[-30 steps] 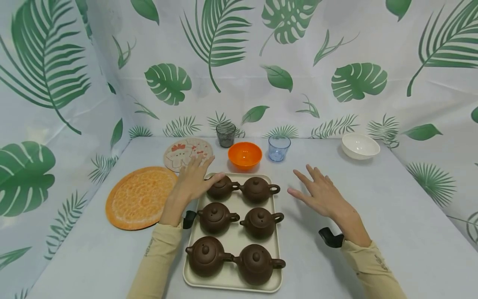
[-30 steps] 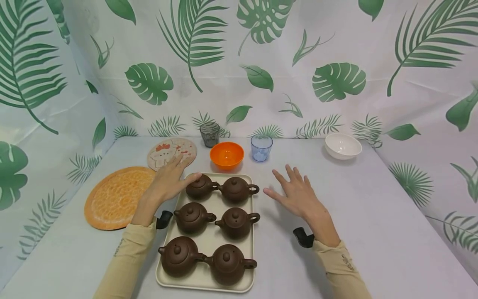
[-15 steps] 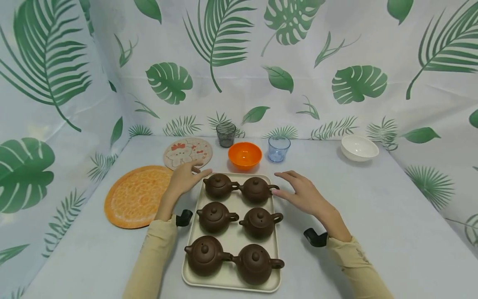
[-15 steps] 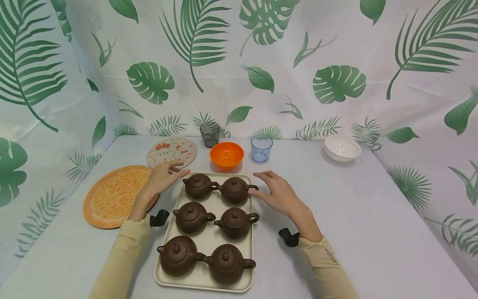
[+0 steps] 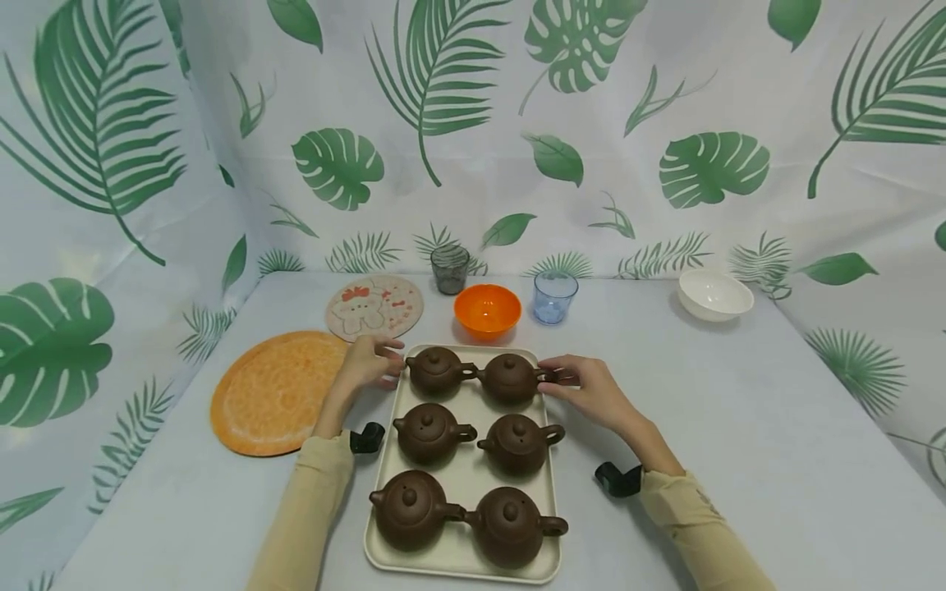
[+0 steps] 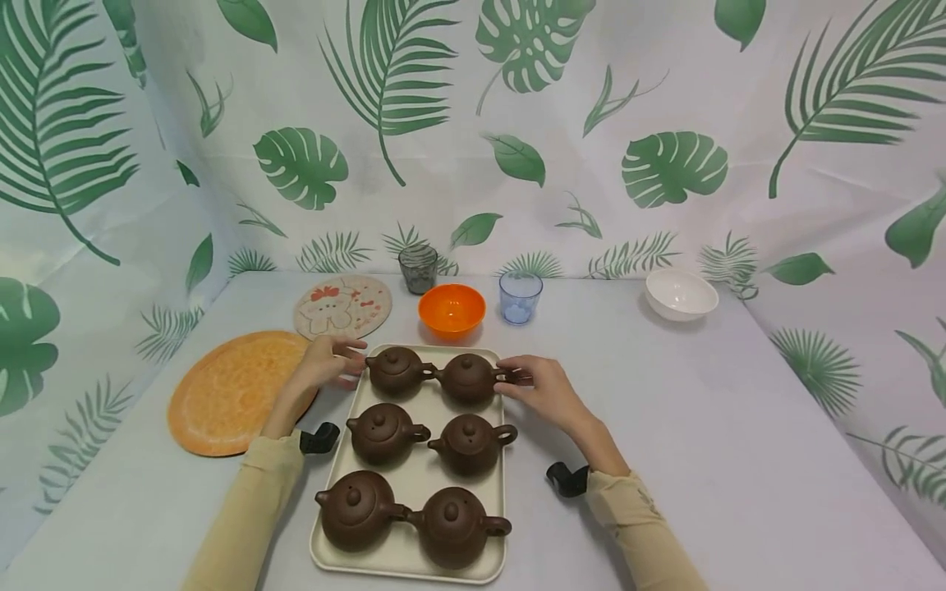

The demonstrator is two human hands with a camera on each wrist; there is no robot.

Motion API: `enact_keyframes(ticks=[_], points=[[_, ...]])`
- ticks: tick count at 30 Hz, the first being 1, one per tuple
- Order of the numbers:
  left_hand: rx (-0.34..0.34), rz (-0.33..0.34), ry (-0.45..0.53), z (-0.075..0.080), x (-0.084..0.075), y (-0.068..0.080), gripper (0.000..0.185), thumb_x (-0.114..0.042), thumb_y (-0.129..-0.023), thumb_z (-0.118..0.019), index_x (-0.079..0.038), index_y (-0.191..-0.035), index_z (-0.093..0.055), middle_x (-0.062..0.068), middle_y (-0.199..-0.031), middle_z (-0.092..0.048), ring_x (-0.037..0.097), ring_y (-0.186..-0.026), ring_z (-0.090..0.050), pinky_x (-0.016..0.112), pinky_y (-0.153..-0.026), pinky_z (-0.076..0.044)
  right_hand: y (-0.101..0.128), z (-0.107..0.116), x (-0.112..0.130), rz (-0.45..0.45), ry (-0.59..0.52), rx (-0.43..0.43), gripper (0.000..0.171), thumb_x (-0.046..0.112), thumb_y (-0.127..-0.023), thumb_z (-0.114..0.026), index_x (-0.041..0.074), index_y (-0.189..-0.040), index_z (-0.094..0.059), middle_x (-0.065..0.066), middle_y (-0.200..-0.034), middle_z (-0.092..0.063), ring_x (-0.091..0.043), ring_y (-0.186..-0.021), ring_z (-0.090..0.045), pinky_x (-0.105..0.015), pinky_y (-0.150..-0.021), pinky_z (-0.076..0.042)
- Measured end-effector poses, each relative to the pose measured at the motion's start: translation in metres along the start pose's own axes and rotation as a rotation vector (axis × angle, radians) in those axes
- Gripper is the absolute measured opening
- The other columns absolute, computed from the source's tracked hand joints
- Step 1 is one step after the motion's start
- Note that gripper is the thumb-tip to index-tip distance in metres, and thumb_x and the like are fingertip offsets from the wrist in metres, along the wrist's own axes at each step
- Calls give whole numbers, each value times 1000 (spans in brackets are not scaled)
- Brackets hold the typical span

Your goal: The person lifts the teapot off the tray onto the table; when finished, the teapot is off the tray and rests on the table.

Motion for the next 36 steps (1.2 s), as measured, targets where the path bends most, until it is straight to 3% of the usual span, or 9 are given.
enact_keyframes(ticks=[3,10,23,30,36], points=[[17,29,32,-5,8,-2,44,8,-79,-67,9,-122,-59,26,-105,-63,18,-71,-66,34,-61,-60,0,-3,-5,-14,-12,20,31,6,-84,-72,-7,-112,-67,-18,-105,-70,-30,-94,-68,-29,-79,-57],[6,24,51,-8,10,-3,46,17,-73,-64,9,-117,-62,27,-103,-65,21,-73,-65,33,-59,-59,-4,-1,-5,-2,34,-14,24,11,-85,-72,-3,-105,-71,-13,-97,-73,-23,-88,-69,-26,-74,-58],[27,42,79,-8,14,-5,45,18,-74,-63,12,-119,-59,30,-108,-64,20,-79,-65,35,-61,-60,-12,4,-10,-67,29,-65,16,9,-83,-74,-1,-95,-75,-12,-90,-74,-18,-82,-69,-28,-71,-59],[39,61,80,-7,15,-3,47,16,-74,-64,9,-121,-59,25,-105,-64,18,-79,-63,34,-63,-60,-14,4,-12,-57,20,-68,15,8,-81,-75,-2,-92,-76,-13,-85,-74,-24,-81,-71,-31,-72,-58],[57,58,89,-8,14,-1,48,15,-74,-66,9,-121,-59,26,-106,-65,17,-78,-64,32,-62,-59,-11,8,-13,-55,15,-73,14,9,-80,-76,0,-91,-77,-11,-85,-74,-22,-82,-71,-24,-72,-55]])
Point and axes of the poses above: each hand's wrist, its own y-axis away from the middle knuckle, its own z-axis out of the back of the hand, x = y × z, the point moved 8 cm from there along -y, towards the middle knuckle
